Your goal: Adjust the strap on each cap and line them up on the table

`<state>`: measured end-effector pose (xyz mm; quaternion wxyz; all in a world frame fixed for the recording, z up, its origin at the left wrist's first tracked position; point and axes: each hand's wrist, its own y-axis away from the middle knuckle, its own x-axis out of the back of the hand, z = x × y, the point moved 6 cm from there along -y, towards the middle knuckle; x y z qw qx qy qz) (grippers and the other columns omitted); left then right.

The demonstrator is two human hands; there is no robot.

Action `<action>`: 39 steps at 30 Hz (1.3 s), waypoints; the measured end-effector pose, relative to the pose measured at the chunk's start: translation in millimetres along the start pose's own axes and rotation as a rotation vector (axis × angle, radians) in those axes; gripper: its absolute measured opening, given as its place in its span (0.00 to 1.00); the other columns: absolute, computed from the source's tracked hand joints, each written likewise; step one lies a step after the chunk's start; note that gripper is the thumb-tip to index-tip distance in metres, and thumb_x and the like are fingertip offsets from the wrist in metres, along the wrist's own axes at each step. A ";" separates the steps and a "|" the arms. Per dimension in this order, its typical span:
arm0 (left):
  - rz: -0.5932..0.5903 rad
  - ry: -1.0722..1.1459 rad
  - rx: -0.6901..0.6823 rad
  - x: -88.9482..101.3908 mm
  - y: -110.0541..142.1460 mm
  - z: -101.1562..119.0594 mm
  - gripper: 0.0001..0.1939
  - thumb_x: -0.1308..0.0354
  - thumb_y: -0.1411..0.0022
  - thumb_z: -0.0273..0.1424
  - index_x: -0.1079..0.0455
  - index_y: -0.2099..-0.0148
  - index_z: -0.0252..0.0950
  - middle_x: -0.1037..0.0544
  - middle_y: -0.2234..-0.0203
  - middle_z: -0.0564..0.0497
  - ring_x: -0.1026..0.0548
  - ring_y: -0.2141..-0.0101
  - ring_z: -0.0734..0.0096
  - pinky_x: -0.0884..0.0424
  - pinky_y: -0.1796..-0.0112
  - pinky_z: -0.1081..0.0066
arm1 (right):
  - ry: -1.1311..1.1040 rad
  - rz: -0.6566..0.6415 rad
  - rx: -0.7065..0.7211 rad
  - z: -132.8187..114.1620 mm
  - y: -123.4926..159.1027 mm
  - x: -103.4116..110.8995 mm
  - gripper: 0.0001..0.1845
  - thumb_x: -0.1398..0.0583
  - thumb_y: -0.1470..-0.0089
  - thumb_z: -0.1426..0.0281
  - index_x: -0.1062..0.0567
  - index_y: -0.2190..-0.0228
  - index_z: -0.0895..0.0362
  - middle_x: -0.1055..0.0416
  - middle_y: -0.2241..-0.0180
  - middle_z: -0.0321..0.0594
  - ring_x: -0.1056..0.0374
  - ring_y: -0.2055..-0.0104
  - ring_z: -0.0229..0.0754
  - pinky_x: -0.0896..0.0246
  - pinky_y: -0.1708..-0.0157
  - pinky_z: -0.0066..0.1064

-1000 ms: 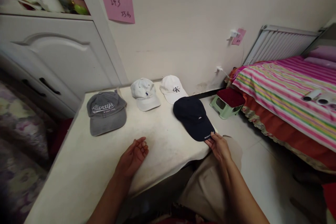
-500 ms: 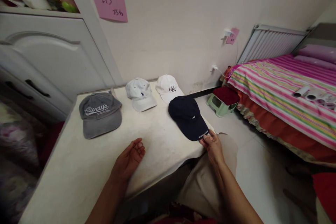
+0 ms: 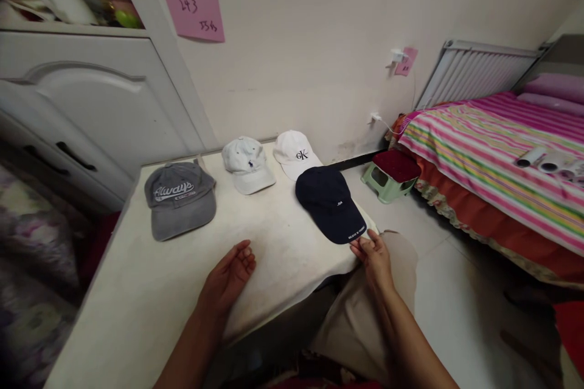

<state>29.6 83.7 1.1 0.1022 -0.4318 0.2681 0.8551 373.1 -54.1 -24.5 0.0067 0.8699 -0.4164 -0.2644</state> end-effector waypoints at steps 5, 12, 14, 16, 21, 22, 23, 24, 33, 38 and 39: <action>0.005 -0.011 -0.011 6.5 8.5 5.8 0.11 0.47 0.35 0.21 0.22 0.62 0.26 0.22 0.75 0.45 0.22 0.72 0.72 0.22 0.68 0.73 | 0.061 -0.013 0.029 7.7 25.9 4.3 0.26 0.26 0.63 0.63 0.29 0.64 0.56 0.26 0.74 0.31 0.29 0.76 0.33 0.28 0.72 0.25; 0.099 0.008 -0.207 46.1 18.9 58.4 0.13 0.50 0.34 0.21 0.23 0.57 0.29 0.19 0.69 0.43 0.20 0.68 0.70 0.22 0.64 0.73 | 0.363 -0.319 0.007 32.7 67.4 -63.3 0.21 0.31 0.55 0.54 0.28 0.70 0.57 0.32 0.81 0.31 0.39 0.82 0.33 0.41 0.80 0.25; 0.145 0.026 -0.314 58.3 18.7 79.2 0.14 0.51 0.34 0.21 0.24 0.55 0.30 0.18 0.63 0.41 0.20 0.61 0.67 0.22 0.59 0.70 | 0.376 -0.415 -0.007 46.6 77.3 -96.9 0.21 0.32 0.54 0.53 0.29 0.71 0.57 0.31 0.79 0.32 0.39 0.82 0.33 0.42 0.81 0.26; 0.174 0.043 -0.410 67.7 17.8 96.0 0.14 0.51 0.34 0.22 0.25 0.53 0.31 0.20 0.56 0.40 0.22 0.54 0.66 0.25 0.52 0.68 | 0.396 -0.509 -0.004 63.4 87.0 -128.4 0.19 0.34 0.51 0.53 0.29 0.71 0.56 0.32 0.79 0.31 0.39 0.82 0.33 0.43 0.80 0.26; 0.188 0.054 -0.483 79.8 12.8 110.2 0.14 0.49 0.35 0.23 0.26 0.51 0.31 0.23 0.49 0.39 0.25 0.48 0.64 0.32 0.44 0.63 | 0.450 -0.645 0.043 97.2 101.7 -166.8 0.16 0.37 0.46 0.56 0.29 0.70 0.56 0.33 0.77 0.31 0.39 0.80 0.33 0.44 0.79 0.26; 0.176 0.050 -0.482 80.3 11.6 110.3 0.15 0.48 0.36 0.23 0.26 0.50 0.31 0.24 0.48 0.38 0.26 0.47 0.63 0.33 0.44 0.62 | 0.454 -0.655 0.046 99.9 102.3 -167.4 0.16 0.37 0.46 0.56 0.29 0.70 0.56 0.33 0.77 0.31 0.38 0.80 0.33 0.44 0.79 0.26; 0.159 0.044 -0.480 80.1 10.3 110.1 0.15 0.47 0.37 0.24 0.26 0.50 0.32 0.24 0.48 0.38 0.26 0.47 0.62 0.33 0.43 0.62 | 0.455 -0.661 0.047 101.2 102.3 -166.7 0.16 0.38 0.46 0.56 0.29 0.69 0.56 0.33 0.77 0.32 0.38 0.80 0.33 0.43 0.79 0.26; 0.142 0.038 -0.477 79.8 9.2 110.0 0.15 0.46 0.38 0.24 0.26 0.49 0.32 0.25 0.47 0.38 0.27 0.46 0.61 0.33 0.44 0.62 | 0.454 -0.662 0.046 101.4 101.9 -165.0 0.16 0.38 0.45 0.56 0.29 0.69 0.56 0.33 0.76 0.32 0.38 0.80 0.33 0.43 0.79 0.26; 0.099 0.033 -0.466 77.0 8.3 110.2 0.14 0.44 0.38 0.24 0.26 0.51 0.32 0.23 0.50 0.39 0.25 0.49 0.61 0.30 0.48 0.62 | 0.459 -0.687 0.053 97.4 104.5 -161.2 0.16 0.38 0.44 0.55 0.29 0.67 0.56 0.32 0.75 0.32 0.38 0.79 0.34 0.43 0.77 0.26; 0.072 0.013 -0.475 72.8 11.7 110.3 0.16 0.40 0.41 0.23 0.27 0.49 0.34 0.22 0.52 0.41 0.22 0.53 0.62 0.28 0.51 0.64 | 0.478 -0.706 0.062 97.2 105.4 -160.2 0.15 0.39 0.43 0.56 0.29 0.67 0.56 0.32 0.75 0.32 0.38 0.78 0.34 0.42 0.77 0.26; 0.068 0.010 -0.475 72.5 12.3 110.4 0.17 0.40 0.41 0.23 0.28 0.49 0.34 0.21 0.53 0.41 0.22 0.54 0.63 0.28 0.53 0.65 | 0.480 -0.708 0.063 97.1 105.5 -160.0 0.15 0.39 0.43 0.56 0.29 0.67 0.56 0.32 0.75 0.32 0.38 0.78 0.34 0.42 0.77 0.26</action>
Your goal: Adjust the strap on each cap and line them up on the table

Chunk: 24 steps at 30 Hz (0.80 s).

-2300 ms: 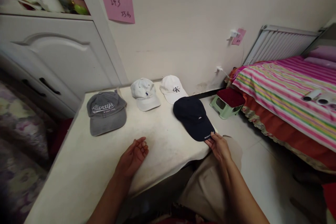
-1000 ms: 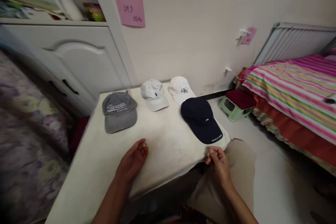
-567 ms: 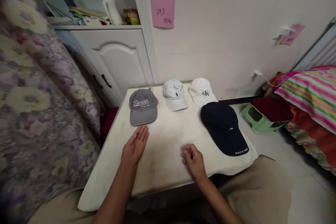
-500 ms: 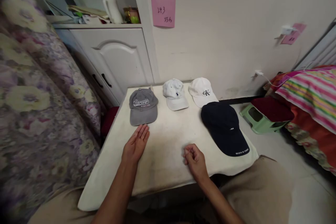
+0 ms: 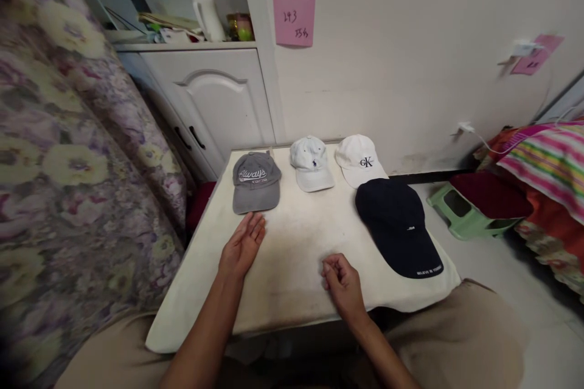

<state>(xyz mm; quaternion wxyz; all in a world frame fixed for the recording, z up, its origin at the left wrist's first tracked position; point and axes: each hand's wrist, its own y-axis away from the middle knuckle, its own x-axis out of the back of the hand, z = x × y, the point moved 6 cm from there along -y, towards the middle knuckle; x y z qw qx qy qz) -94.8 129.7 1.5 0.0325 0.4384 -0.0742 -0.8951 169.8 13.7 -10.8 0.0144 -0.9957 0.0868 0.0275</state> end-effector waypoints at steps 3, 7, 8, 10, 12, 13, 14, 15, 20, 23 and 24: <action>-0.020 -0.010 -0.002 -1.1 1.2 1.2 0.19 0.39 0.41 0.23 0.29 0.47 0.35 0.21 0.54 0.42 0.21 0.57 0.64 0.27 0.55 0.66 | -0.006 0.001 -0.002 0.2 0.6 -0.1 0.15 0.39 0.43 0.56 0.29 0.67 0.56 0.32 0.75 0.32 0.38 0.78 0.34 0.42 0.77 0.26; -0.032 -0.014 -0.018 -3.3 -1.1 2.8 0.20 0.39 0.42 0.22 0.29 0.47 0.36 0.21 0.53 0.42 0.22 0.56 0.64 0.27 0.56 0.66 | -0.018 0.005 -0.005 1.7 0.9 -0.4 0.16 0.38 0.43 0.55 0.29 0.67 0.56 0.32 0.76 0.32 0.38 0.79 0.34 0.43 0.78 0.26; -0.025 -0.006 -0.029 -3.8 -2.8 3.6 0.19 0.39 0.42 0.22 0.28 0.47 0.36 0.21 0.52 0.42 0.22 0.55 0.64 0.27 0.56 0.66 | -0.019 0.003 -0.004 2.1 0.9 -0.6 0.17 0.38 0.44 0.55 0.29 0.67 0.56 0.32 0.76 0.33 0.38 0.79 0.34 0.43 0.78 0.26; -0.008 0.017 -0.058 -5.5 -7.6 5.6 0.17 0.39 0.42 0.22 0.27 0.50 0.35 0.21 0.52 0.42 0.23 0.52 0.63 0.28 0.52 0.65 | -0.022 -0.001 -0.002 3.0 0.9 -1.0 0.16 0.38 0.43 0.55 0.29 0.67 0.56 0.32 0.75 0.33 0.38 0.78 0.34 0.43 0.78 0.26; 0.003 0.039 -0.084 -8.5 -13.5 8.0 0.12 0.39 0.43 0.22 0.26 0.55 0.34 0.21 0.53 0.42 0.24 0.50 0.62 0.30 0.49 0.63 | -0.029 0.001 -0.007 3.7 0.9 -1.3 0.16 0.38 0.43 0.55 0.29 0.67 0.56 0.32 0.75 0.33 0.38 0.79 0.34 0.42 0.78 0.26; 0.008 0.051 -0.094 -10.6 -16.8 9.3 0.10 0.40 0.42 0.22 0.26 0.57 0.34 0.20 0.54 0.42 0.24 0.49 0.62 0.31 0.48 0.63 | -0.035 0.003 -0.010 3.8 0.8 -1.5 0.16 0.38 0.44 0.55 0.29 0.67 0.56 0.32 0.75 0.33 0.38 0.79 0.34 0.42 0.78 0.26; 0.011 0.064 -0.101 -12.9 -20.5 10.7 0.09 0.41 0.42 0.21 0.26 0.59 0.34 0.20 0.55 0.42 0.24 0.49 0.62 0.31 0.47 0.62 | -0.040 0.002 -0.012 3.7 0.8 -1.9 0.17 0.38 0.44 0.54 0.29 0.67 0.56 0.32 0.75 0.33 0.38 0.79 0.34 0.42 0.78 0.26; 0.015 0.077 -0.106 -15.6 -24.5 12.4 0.07 0.42 0.41 0.21 0.26 0.60 0.35 0.20 0.56 0.43 0.24 0.50 0.63 0.32 0.46 0.61 | -0.045 0.001 -0.014 3.3 0.7 -2.4 0.17 0.38 0.44 0.54 0.29 0.67 0.55 0.33 0.75 0.33 0.38 0.79 0.34 0.42 0.79 0.26; 0.038 0.139 -0.103 -30.9 -50.0 24.9 0.10 0.50 0.35 0.21 0.28 0.62 0.36 0.19 0.61 0.45 0.22 0.55 0.68 0.30 0.47 0.61 | -0.069 0.005 -0.006 0.5 0.5 -4.7 0.17 0.38 0.44 0.54 0.29 0.68 0.55 0.33 0.76 0.32 0.38 0.79 0.34 0.42 0.79 0.26; 0.059 0.160 -0.092 -40.9 -67.2 35.7 0.10 0.52 0.33 0.24 0.29 0.59 0.36 0.19 0.62 0.45 0.22 0.56 0.68 0.28 0.49 0.60 | -0.109 -0.012 -0.006 0.5 0.4 -6.6 0.16 0.39 0.44 0.55 0.29 0.68 0.55 0.34 0.76 0.32 0.39 0.79 0.34 0.44 0.79 0.25; 0.070 0.164 -0.088 -44.4 -72.5 39.6 0.10 0.52 0.33 0.25 0.29 0.59 0.36 0.19 0.64 0.46 0.21 0.57 0.67 0.28 0.49 0.60 | -0.118 -0.015 -0.006 0.7 0.4 -6.8 0.16 0.39 0.43 0.55 0.30 0.68 0.55 0.35 0.76 0.31 0.40 0.79 0.34 0.44 0.79 0.25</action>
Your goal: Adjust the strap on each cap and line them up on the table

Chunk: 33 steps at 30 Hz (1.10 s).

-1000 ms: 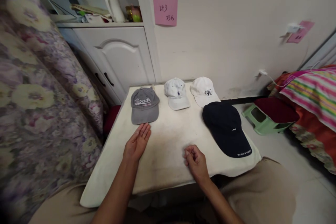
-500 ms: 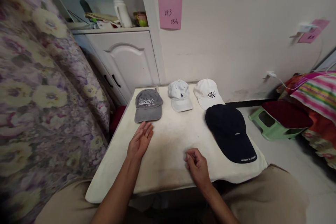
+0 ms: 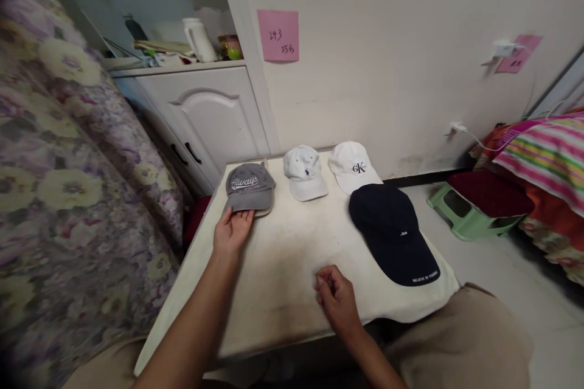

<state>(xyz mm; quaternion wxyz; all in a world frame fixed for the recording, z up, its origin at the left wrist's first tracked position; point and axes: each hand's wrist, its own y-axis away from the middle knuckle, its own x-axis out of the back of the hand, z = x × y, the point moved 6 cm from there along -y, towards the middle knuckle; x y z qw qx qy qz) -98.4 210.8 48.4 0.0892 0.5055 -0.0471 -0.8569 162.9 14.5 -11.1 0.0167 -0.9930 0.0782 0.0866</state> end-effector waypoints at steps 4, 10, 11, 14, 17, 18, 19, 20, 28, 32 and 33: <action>0.031 0.004 -0.004 -21.5 -16.9 10.6 0.09 0.52 0.33 0.24 0.30 0.61 0.36 0.19 0.69 0.49 0.21 0.62 0.70 0.26 0.51 0.61 | 0.023 0.000 0.010 0.6 -0.3 0.6 0.16 0.39 0.44 0.55 0.30 0.68 0.55 0.35 0.78 0.31 0.40 0.79 0.35 0.44 0.79 0.26; 0.026 -0.035 -0.018 -43.4 -26.2 16.1 0.12 0.49 0.40 0.18 0.30 0.58 0.36 0.18 0.67 0.49 0.20 0.61 0.66 0.24 0.52 0.57 | 0.035 -0.011 0.010 4.9 -1.7 1.0 0.17 0.40 0.44 0.53 0.30 0.69 0.55 0.36 0.78 0.31 0.40 0.79 0.35 0.45 0.79 0.26; 0.040 -0.046 -0.017 -41.7 -26.4 17.4 0.13 0.50 0.41 0.18 0.30 0.58 0.36 0.18 0.67 0.49 0.20 0.62 0.66 0.24 0.53 0.56 | 0.039 -0.012 0.011 5.4 -1.9 1.1 0.18 0.40 0.44 0.53 0.30 0.69 0.55 0.36 0.78 0.32 0.40 0.79 0.36 0.44 0.79 0.26; 0.092 -0.071 -0.028 -30.7 -25.1 27.6 0.14 0.52 0.41 0.17 0.31 0.58 0.36 0.19 0.71 0.50 0.20 0.68 0.68 0.22 0.57 0.58 | 0.050 -0.016 0.018 5.5 -2.2 1.5 0.18 0.40 0.43 0.53 0.29 0.69 0.55 0.37 0.79 0.31 0.41 0.79 0.35 0.45 0.79 0.26; 0.105 -0.080 -0.061 -23.5 -22.0 44.4 0.14 0.53 0.40 0.17 0.31 0.58 0.36 0.19 0.74 0.51 0.20 0.70 0.70 0.21 0.59 0.61 | 0.065 -0.015 0.032 4.8 -1.9 1.8 0.16 0.40 0.42 0.55 0.29 0.68 0.55 0.36 0.79 0.32 0.41 0.79 0.35 0.46 0.79 0.26; 0.097 -0.080 -0.075 -23.6 -20.9 49.8 0.14 0.53 0.40 0.18 0.31 0.58 0.36 0.19 0.73 0.51 0.19 0.70 0.70 0.21 0.59 0.62 | 0.063 -0.018 0.032 5.1 -1.8 1.6 0.15 0.40 0.42 0.56 0.29 0.68 0.55 0.36 0.79 0.32 0.42 0.79 0.35 0.46 0.79 0.26; 0.086 -0.081 -0.086 -24.9 -19.8 54.5 0.14 0.54 0.40 0.18 0.30 0.58 0.36 0.18 0.73 0.50 0.19 0.69 0.69 0.21 0.59 0.62 | 0.057 -0.021 0.030 5.8 -1.7 1.4 0.15 0.40 0.42 0.56 0.29 0.68 0.55 0.36 0.78 0.32 0.42 0.79 0.35 0.46 0.79 0.26; 0.073 -0.082 -0.093 -27.2 -18.9 58.2 0.15 0.54 0.39 0.18 0.30 0.57 0.36 0.18 0.72 0.50 0.19 0.68 0.69 0.21 0.59 0.61 | 0.050 -0.023 0.025 6.8 -1.6 1.4 0.14 0.41 0.42 0.57 0.29 0.68 0.55 0.36 0.78 0.32 0.42 0.79 0.35 0.47 0.79 0.26; -0.072 -0.022 -0.187 -52.6 -0.2 69.1 0.19 0.55 0.35 0.20 0.30 0.47 0.37 0.16 0.62 0.48 0.18 0.60 0.69 0.23 0.53 0.63 | 0.033 -0.038 0.016 6.8 -1.8 0.5 0.14 0.41 0.41 0.57 0.30 0.68 0.55 0.38 0.78 0.30 0.43 0.78 0.35 0.48 0.79 0.26; -0.194 0.041 -0.132 -50.2 41.1 33.3 0.24 0.56 0.33 0.18 0.34 0.40 0.38 0.16 0.57 0.47 0.19 0.57 0.67 0.25 0.50 0.61 | 0.035 -0.036 0.008 3.2 -4.1 -0.2 0.15 0.40 0.42 0.56 0.29 0.69 0.55 0.33 0.76 0.33 0.38 0.78 0.35 0.44 0.77 0.27; -0.199 0.050 -0.082 -45.2 55.5 18.0 0.25 0.56 0.33 0.18 0.35 0.38 0.39 0.17 0.56 0.46 0.19 0.57 0.67 0.25 0.50 0.62 | 0.033 -0.046 0.006 2.6 -5.0 -0.8 0.15 0.39 0.43 0.56 0.29 0.68 0.56 0.31 0.75 0.34 0.36 0.77 0.36 0.42 0.76 0.27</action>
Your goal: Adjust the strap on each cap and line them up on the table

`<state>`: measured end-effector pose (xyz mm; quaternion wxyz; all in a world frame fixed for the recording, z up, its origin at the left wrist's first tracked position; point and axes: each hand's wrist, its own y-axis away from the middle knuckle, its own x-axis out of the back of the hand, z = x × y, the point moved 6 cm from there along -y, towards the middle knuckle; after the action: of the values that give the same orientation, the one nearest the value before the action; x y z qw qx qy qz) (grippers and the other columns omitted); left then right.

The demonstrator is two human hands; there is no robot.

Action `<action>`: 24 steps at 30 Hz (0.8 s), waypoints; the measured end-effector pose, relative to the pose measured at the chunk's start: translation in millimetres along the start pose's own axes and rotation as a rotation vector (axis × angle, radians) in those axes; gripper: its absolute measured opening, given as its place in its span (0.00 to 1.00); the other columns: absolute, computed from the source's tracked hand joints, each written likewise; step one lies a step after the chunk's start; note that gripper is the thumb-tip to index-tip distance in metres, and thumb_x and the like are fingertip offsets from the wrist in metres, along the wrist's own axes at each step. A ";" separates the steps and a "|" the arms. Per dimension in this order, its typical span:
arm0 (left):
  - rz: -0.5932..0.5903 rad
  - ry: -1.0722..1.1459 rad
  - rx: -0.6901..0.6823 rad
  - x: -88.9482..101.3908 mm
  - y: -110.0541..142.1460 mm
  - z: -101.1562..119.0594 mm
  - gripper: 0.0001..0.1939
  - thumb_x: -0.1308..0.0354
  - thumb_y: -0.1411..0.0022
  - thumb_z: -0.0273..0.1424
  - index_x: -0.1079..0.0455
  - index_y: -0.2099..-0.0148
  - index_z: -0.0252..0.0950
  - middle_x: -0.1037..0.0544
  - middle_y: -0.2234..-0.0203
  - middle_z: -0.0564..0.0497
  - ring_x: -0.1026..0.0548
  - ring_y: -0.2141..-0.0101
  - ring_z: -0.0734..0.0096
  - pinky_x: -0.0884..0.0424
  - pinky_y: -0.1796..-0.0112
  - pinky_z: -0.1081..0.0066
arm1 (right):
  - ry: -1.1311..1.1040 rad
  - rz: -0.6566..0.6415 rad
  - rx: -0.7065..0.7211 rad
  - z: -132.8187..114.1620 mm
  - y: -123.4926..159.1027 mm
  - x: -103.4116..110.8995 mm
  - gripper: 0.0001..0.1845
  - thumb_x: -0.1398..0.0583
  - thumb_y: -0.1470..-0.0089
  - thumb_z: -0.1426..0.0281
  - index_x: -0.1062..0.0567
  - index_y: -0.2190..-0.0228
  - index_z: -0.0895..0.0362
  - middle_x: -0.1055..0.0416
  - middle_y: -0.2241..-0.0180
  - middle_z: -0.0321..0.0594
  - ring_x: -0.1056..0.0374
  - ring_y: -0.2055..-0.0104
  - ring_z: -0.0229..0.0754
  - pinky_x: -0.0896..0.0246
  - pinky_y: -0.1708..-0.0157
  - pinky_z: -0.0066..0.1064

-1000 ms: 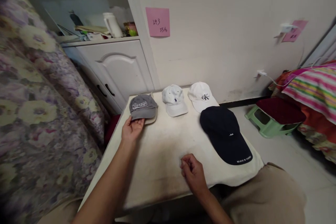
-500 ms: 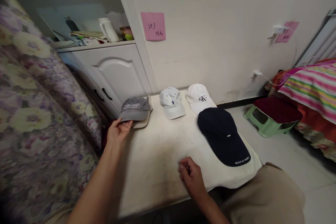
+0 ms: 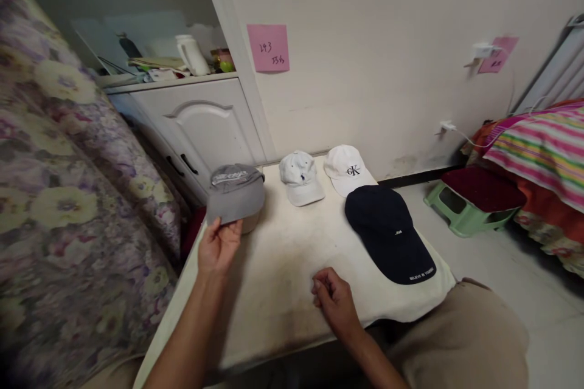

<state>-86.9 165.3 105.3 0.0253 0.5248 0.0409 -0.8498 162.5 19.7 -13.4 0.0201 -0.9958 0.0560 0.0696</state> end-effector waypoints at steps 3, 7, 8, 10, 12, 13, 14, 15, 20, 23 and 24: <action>-0.003 0.054 0.146 11.9 54.9 -41.9 0.28 0.55 0.33 0.17 0.38 0.35 0.40 0.20 0.50 0.44 0.20 0.54 0.65 0.27 0.48 0.61 | -0.031 -0.054 -0.011 -2.3 -3.2 -2.8 0.18 0.41 0.42 0.53 0.28 0.66 0.57 0.27 0.72 0.37 0.33 0.75 0.37 0.39 0.73 0.29; 0.051 0.060 0.259 29.2 115.4 -77.9 0.26 0.48 0.36 0.17 0.30 0.40 0.40 0.17 0.55 0.47 0.19 0.54 0.63 0.28 0.46 0.63 | -0.088 -0.101 -0.041 -9.0 -5.5 -4.7 0.21 0.40 0.43 0.51 0.27 0.64 0.58 0.25 0.71 0.40 0.32 0.74 0.38 0.38 0.72 0.30; 0.061 0.040 0.289 32.0 126.4 -84.0 0.24 0.46 0.37 0.17 0.28 0.42 0.40 0.16 0.56 0.48 0.19 0.54 0.62 0.28 0.47 0.63 | -0.095 -0.104 -0.046 -11.4 -5.7 -4.6 0.22 0.39 0.44 0.50 0.26 0.65 0.58 0.25 0.71 0.40 0.31 0.74 0.39 0.38 0.72 0.31; 0.076 0.007 0.352 35.8 145.7 -94.5 0.21 0.42 0.40 0.18 0.24 0.47 0.40 0.16 0.56 0.49 0.20 0.53 0.61 0.28 0.46 0.63 | -0.112 -0.102 -0.063 -15.5 -6.1 -3.6 0.22 0.39 0.44 0.50 0.25 0.66 0.58 0.24 0.72 0.40 0.31 0.73 0.40 0.38 0.71 0.31; 0.097 -0.021 0.409 40.1 164.1 -103.6 0.18 0.38 0.43 0.19 0.22 0.52 0.40 0.17 0.55 0.49 0.21 0.52 0.60 0.28 0.46 0.62 | -0.169 -0.067 -0.090 -18.3 -7.0 0.0 0.22 0.38 0.45 0.50 0.24 0.67 0.58 0.24 0.73 0.39 0.30 0.71 0.42 0.37 0.70 0.32; 0.112 -0.035 0.433 43.3 173.7 -107.6 0.17 0.36 0.44 0.20 0.21 0.54 0.40 0.17 0.55 0.50 0.21 0.52 0.60 0.28 0.47 0.61 | -0.226 -0.037 -0.101 -19.4 -7.6 2.7 0.21 0.37 0.46 0.51 0.23 0.68 0.57 0.24 0.72 0.39 0.30 0.70 0.42 0.36 0.69 0.32; 0.128 -0.058 0.462 47.3 183.6 -111.5 0.16 0.34 0.46 0.20 0.21 0.56 0.40 0.17 0.55 0.50 0.21 0.52 0.59 0.27 0.48 0.61 | -0.300 -0.008 -0.113 -20.0 -8.4 5.5 0.20 0.36 0.47 0.52 0.22 0.68 0.57 0.23 0.70 0.39 0.29 0.68 0.43 0.35 0.67 0.32; 0.142 -0.085 0.492 51.9 193.4 -114.9 0.15 0.33 0.48 0.20 0.21 0.57 0.39 0.17 0.56 0.50 0.20 0.54 0.59 0.26 0.50 0.61 | -0.390 0.016 -0.130 -20.0 -9.1 8.1 0.18 0.34 0.48 0.54 0.22 0.67 0.57 0.21 0.68 0.40 0.28 0.66 0.43 0.34 0.64 0.32; 0.139 -0.120 0.709 69.8 229.0 -127.0 0.10 0.31 0.49 0.22 0.21 0.62 0.36 0.16 0.61 0.48 0.19 0.59 0.57 0.26 0.52 0.57 | -0.745 0.050 -0.258 -12.1 -10.6 15.9 0.15 0.29 0.54 0.66 0.20 0.63 0.57 0.19 0.62 0.38 0.24 0.61 0.42 0.33 0.56 0.31; 0.127 -0.102 0.739 70.6 228.9 -124.2 0.13 0.32 0.45 0.31 0.21 0.56 0.36 0.18 0.54 0.45 0.23 0.50 0.52 0.30 0.46 0.55 | -0.797 0.025 -0.286 -10.3 -6.8 18.9 0.15 0.29 0.55 0.70 0.19 0.62 0.55 0.18 0.61 0.37 0.23 0.61 0.41 0.33 0.55 0.30; 0.136 -0.127 0.711 70.6 225.2 -120.5 0.15 0.32 0.45 0.34 0.21 0.55 0.35 0.18 0.53 0.44 0.25 0.47 0.51 0.33 0.44 0.54 | -0.799 -0.016 -0.297 -11.0 -3.7 18.1 0.16 0.29 0.55 0.70 0.20 0.61 0.55 0.18 0.61 0.37 0.23 0.61 0.41 0.32 0.55 0.30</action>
<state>8.0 -47.3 -21.2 -0.1001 0.4486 -0.2937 -0.8381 182.2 21.0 -5.0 -0.1030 -0.8831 0.0257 0.4570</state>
